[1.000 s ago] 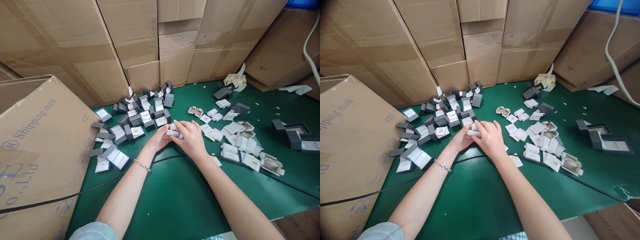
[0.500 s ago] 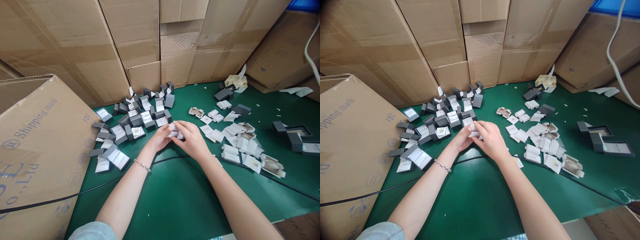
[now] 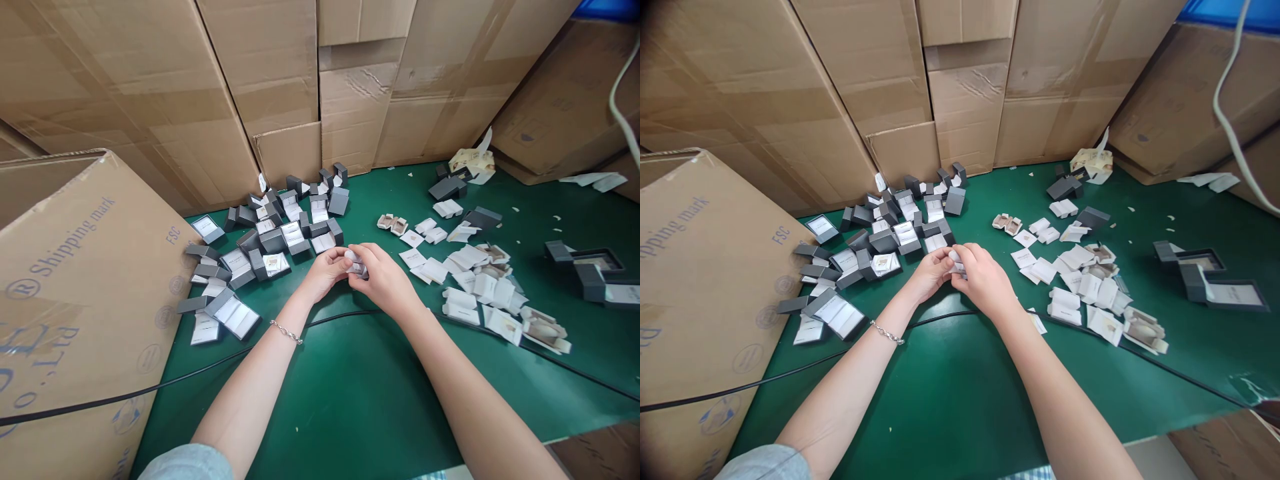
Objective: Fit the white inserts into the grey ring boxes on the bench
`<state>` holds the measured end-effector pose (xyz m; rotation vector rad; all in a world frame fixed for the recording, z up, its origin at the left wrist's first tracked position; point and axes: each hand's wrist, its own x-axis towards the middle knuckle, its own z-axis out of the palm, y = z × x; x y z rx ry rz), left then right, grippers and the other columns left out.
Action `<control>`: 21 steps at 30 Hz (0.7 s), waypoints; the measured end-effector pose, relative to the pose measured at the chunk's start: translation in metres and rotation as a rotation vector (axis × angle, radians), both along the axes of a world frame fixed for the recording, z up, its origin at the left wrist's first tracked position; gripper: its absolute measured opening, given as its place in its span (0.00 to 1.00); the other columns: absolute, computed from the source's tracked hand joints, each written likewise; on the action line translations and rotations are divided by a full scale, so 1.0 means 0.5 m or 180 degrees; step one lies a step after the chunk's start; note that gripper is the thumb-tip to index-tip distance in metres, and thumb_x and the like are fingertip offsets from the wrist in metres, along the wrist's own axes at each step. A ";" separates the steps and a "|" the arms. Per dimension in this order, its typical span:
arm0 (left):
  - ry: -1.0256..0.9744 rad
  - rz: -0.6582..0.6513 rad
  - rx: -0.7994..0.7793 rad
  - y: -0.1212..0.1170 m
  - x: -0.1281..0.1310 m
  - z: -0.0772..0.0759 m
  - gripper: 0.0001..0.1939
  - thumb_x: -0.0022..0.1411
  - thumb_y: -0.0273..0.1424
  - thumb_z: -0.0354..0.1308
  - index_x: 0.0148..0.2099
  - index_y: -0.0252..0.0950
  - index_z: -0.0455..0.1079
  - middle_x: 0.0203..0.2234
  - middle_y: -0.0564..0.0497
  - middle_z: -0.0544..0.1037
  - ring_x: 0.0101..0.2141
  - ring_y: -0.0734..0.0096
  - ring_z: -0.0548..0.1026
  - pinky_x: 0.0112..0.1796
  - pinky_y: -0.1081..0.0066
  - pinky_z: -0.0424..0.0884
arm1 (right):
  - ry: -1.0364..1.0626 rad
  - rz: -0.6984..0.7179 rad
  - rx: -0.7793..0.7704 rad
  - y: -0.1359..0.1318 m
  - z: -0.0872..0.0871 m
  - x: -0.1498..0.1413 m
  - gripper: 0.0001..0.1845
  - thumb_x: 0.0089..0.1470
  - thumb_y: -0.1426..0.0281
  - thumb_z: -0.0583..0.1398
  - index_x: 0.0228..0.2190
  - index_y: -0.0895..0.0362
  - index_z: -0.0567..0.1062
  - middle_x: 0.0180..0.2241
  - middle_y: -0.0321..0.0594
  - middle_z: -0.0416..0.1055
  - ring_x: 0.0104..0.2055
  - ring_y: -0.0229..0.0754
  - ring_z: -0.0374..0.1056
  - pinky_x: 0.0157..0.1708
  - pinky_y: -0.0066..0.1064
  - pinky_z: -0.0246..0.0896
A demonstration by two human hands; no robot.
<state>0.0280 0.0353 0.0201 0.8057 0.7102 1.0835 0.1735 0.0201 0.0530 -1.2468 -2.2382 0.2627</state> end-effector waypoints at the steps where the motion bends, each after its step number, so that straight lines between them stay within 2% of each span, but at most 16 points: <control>1: 0.0082 0.0037 0.0025 0.000 0.001 0.001 0.22 0.41 0.39 0.69 0.36 0.32 0.69 0.29 0.51 0.75 0.30 0.74 0.73 0.35 0.72 0.68 | 0.0008 -0.0013 -0.0059 0.000 0.001 0.002 0.23 0.47 0.73 0.55 0.48 0.54 0.65 0.46 0.44 0.66 0.45 0.46 0.65 0.40 0.36 0.65; 6: 0.0576 0.0257 0.0263 -0.001 0.010 0.003 0.22 0.42 0.40 0.68 0.36 0.32 0.69 0.28 0.50 0.76 0.30 0.72 0.74 0.35 0.71 0.69 | 0.0183 -0.0077 -0.0246 0.005 0.002 0.011 0.20 0.47 0.72 0.55 0.45 0.55 0.66 0.43 0.45 0.66 0.42 0.47 0.65 0.38 0.36 0.64; 11: 0.1127 0.0363 0.0723 -0.006 0.016 0.003 0.20 0.46 0.41 0.65 0.38 0.33 0.72 0.32 0.47 0.77 0.34 0.67 0.74 0.37 0.70 0.69 | 0.0389 -0.0075 -0.0572 0.010 0.003 0.020 0.18 0.45 0.73 0.56 0.42 0.55 0.67 0.40 0.42 0.66 0.39 0.43 0.65 0.36 0.33 0.63; 14: 0.1698 0.0554 0.0972 -0.013 0.016 0.006 0.16 0.49 0.40 0.63 0.38 0.34 0.72 0.32 0.48 0.77 0.33 0.67 0.74 0.36 0.70 0.69 | 0.0434 -0.0052 -0.0728 0.012 0.001 0.023 0.17 0.44 0.73 0.56 0.40 0.55 0.67 0.40 0.42 0.67 0.39 0.42 0.65 0.35 0.32 0.63; 18: 0.2764 0.1167 0.1517 -0.020 0.014 0.010 0.11 0.49 0.38 0.63 0.32 0.36 0.72 0.28 0.51 0.73 0.29 0.72 0.70 0.31 0.72 0.67 | 0.0444 -0.0097 -0.0733 0.015 -0.005 0.025 0.17 0.45 0.72 0.56 0.40 0.56 0.68 0.40 0.43 0.67 0.39 0.43 0.65 0.36 0.33 0.62; 19: 0.2984 0.1186 0.1623 -0.021 0.013 0.010 0.10 0.50 0.38 0.62 0.31 0.37 0.72 0.27 0.52 0.72 0.28 0.72 0.69 0.30 0.73 0.66 | 0.0447 -0.0119 -0.0739 0.016 -0.007 0.025 0.17 0.45 0.71 0.56 0.40 0.56 0.68 0.40 0.43 0.67 0.39 0.43 0.65 0.36 0.33 0.62; 21: 0.3258 0.0952 0.1728 -0.023 0.012 0.009 0.12 0.53 0.40 0.59 0.35 0.37 0.73 0.25 0.53 0.69 0.26 0.73 0.67 0.28 0.73 0.64 | 0.0461 -0.0188 -0.0799 0.018 -0.009 0.025 0.17 0.44 0.71 0.56 0.40 0.56 0.68 0.40 0.43 0.67 0.38 0.43 0.65 0.35 0.33 0.62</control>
